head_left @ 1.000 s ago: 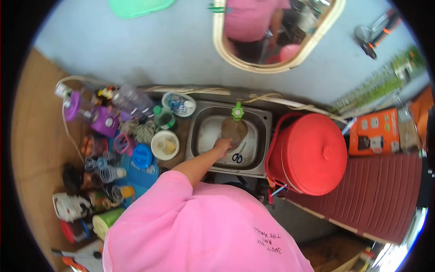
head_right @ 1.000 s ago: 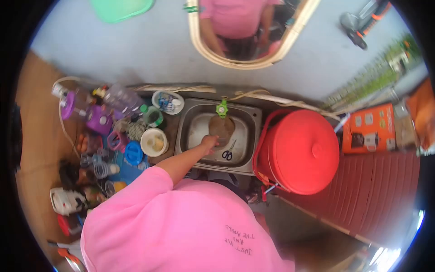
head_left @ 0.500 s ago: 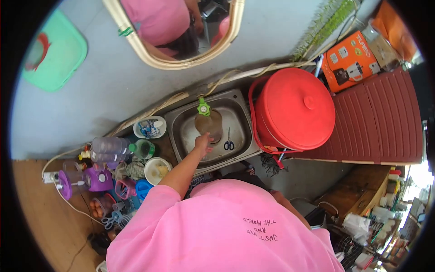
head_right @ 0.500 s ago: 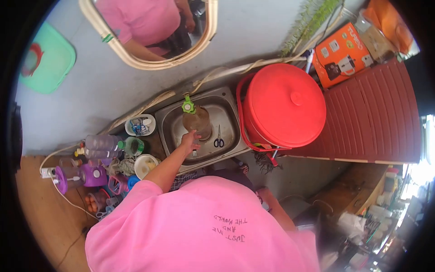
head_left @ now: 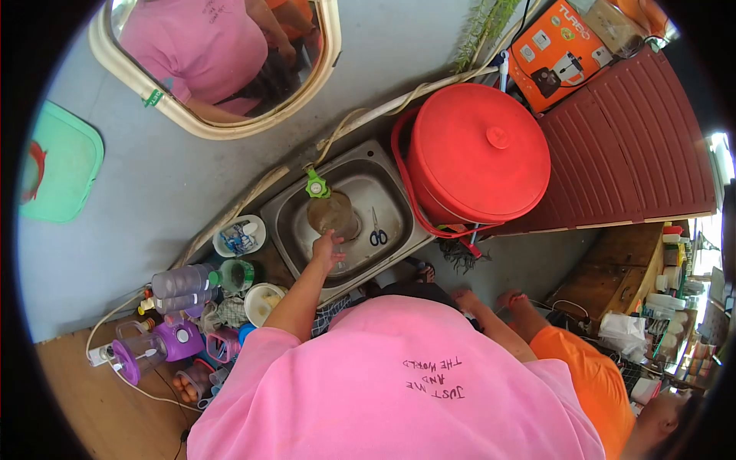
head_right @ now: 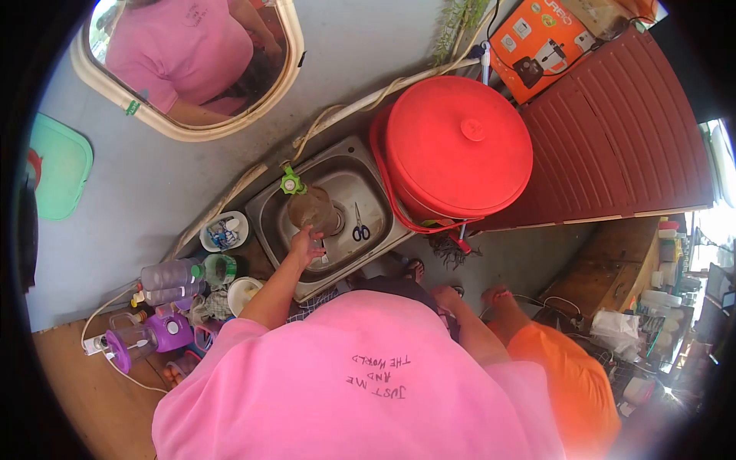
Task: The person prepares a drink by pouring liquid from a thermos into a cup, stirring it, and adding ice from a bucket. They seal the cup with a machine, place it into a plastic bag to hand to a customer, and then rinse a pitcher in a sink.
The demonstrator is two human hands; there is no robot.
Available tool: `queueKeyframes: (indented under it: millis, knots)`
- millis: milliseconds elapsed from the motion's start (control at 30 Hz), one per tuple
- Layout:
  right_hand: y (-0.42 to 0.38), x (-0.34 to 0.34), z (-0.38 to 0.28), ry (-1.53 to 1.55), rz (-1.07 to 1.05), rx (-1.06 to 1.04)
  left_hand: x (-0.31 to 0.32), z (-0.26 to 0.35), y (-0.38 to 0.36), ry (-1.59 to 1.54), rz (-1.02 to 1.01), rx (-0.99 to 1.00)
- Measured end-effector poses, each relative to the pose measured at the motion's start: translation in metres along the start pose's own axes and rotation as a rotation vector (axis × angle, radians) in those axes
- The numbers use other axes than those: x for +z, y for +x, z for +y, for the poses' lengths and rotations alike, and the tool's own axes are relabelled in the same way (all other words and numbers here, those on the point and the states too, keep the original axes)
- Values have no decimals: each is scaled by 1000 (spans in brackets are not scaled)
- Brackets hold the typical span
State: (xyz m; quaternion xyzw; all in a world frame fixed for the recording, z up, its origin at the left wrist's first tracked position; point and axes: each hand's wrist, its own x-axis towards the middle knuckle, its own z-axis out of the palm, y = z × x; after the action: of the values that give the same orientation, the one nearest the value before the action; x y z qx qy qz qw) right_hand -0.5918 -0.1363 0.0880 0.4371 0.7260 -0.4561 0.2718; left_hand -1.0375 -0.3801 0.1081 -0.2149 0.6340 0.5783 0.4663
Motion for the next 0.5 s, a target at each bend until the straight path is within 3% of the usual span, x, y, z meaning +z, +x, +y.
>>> queueKeyframes:
  millis: [67, 133, 233, 500]
  knots:
    - [-1, 0, -2, -39, 5, -11, -4, -3, 2, 2, -15, 17]
    - [-4, -1, -1, -274, 62, -130, -6, -6, 4, 15, -5, 15]
    - [8, 4, 7, -342, 27, -80, -6, -5, 2, 24, -1, 2]
    - [1, 1, -13, -188, -12, -37, -7, 1, -11, 56, -16, 25]
